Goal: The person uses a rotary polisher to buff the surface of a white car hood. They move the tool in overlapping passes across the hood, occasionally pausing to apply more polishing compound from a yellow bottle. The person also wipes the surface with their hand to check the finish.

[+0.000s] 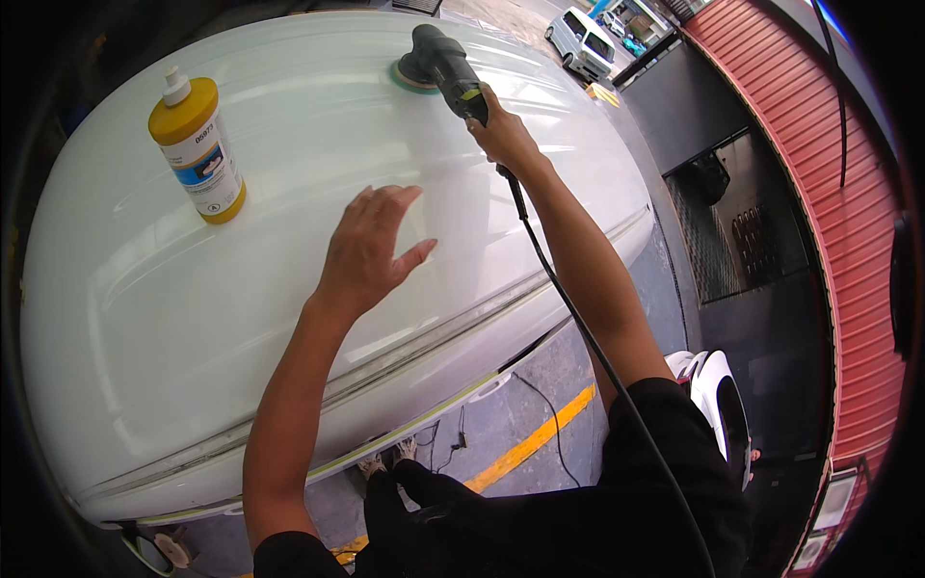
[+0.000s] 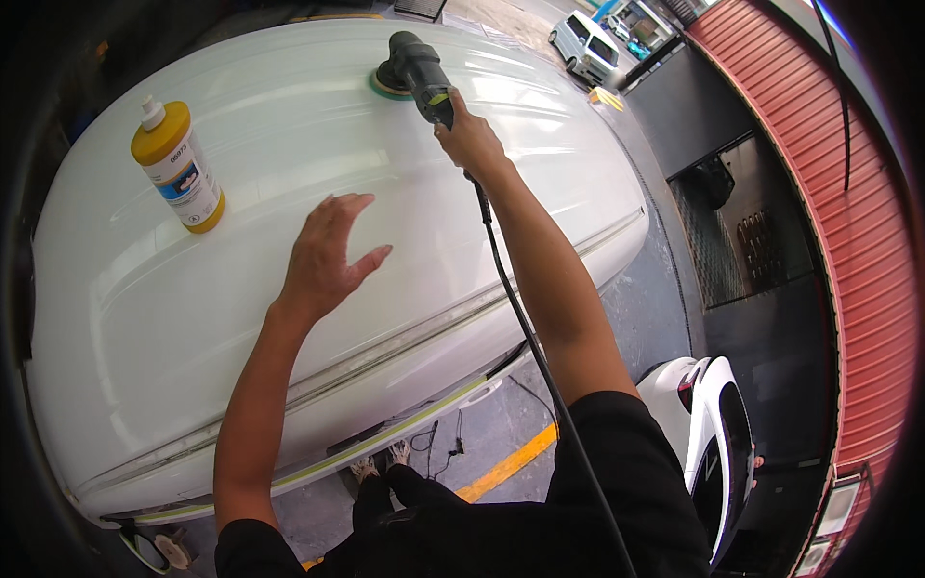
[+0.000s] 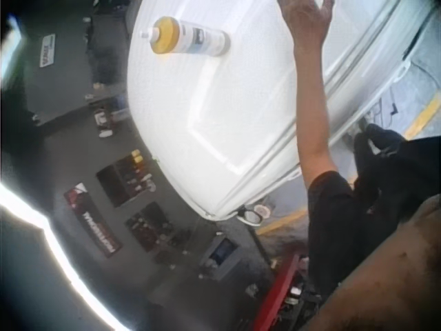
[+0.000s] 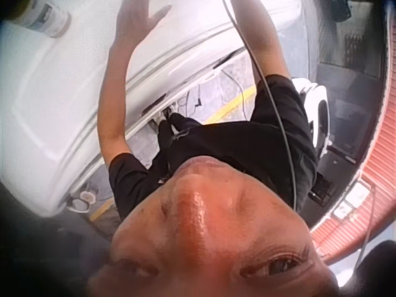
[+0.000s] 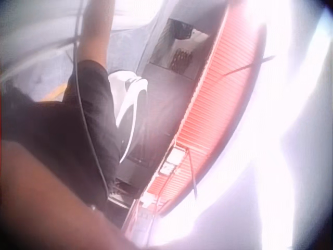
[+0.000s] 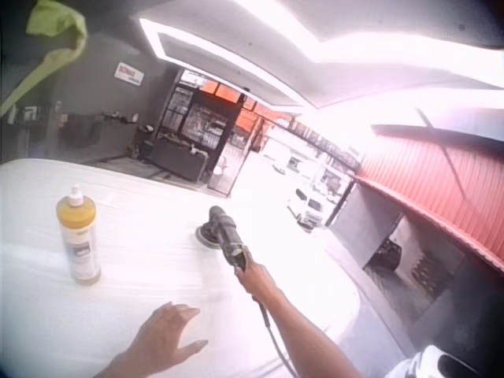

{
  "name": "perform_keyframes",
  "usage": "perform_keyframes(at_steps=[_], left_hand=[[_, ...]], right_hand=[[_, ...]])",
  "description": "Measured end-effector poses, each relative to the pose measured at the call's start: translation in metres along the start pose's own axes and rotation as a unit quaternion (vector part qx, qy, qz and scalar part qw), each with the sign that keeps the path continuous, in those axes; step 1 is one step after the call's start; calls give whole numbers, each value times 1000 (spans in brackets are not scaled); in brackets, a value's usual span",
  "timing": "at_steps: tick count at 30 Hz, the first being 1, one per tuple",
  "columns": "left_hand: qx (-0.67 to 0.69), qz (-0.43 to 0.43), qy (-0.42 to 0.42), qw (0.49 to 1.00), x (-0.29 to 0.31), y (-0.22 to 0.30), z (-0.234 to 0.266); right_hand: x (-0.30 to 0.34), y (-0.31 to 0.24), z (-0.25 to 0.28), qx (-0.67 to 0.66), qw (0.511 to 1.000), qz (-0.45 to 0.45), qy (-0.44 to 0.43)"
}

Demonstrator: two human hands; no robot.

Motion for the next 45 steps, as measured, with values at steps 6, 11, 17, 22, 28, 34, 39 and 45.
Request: perform_keyframes(at_steps=[6,11,17,22,28,34,39,45], left_hand=[[-28,-45,-243,969,40,-11,-86],[8,-34,-293,955,55,-33,-89],[43,-28,-283,958,58,-37,-78],[64,-17,-267,961,42,-32,-65],[78,-1,-255,964,31,-44,-56],[86,9,-251,964,32,-42,-52],[85,18,-259,962,44,-36,-56],[98,29,-271,957,45,-28,-57]], right_hand=[[-47,80,-4,19,999,-40,31],[-92,117,-14,27,994,-86,59],[-103,99,-31,21,993,-91,78],[-67,36,-25,4,998,-56,36],[-43,-13,-20,25,1000,-1,2],[-41,-9,-17,21,1000,-4,0],[-54,6,-24,13,999,-44,22],[-50,1,-23,6,996,-89,26]])
Point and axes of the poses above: each hand's wrist, its own x-axis away from the middle knuckle, its own z-axis out of the back of the hand, y = z × x, the point moved 9 cm from there along -x, towards the middle knuckle, and after that the axes turned 15 degrees about y, right-handed, at the moved point
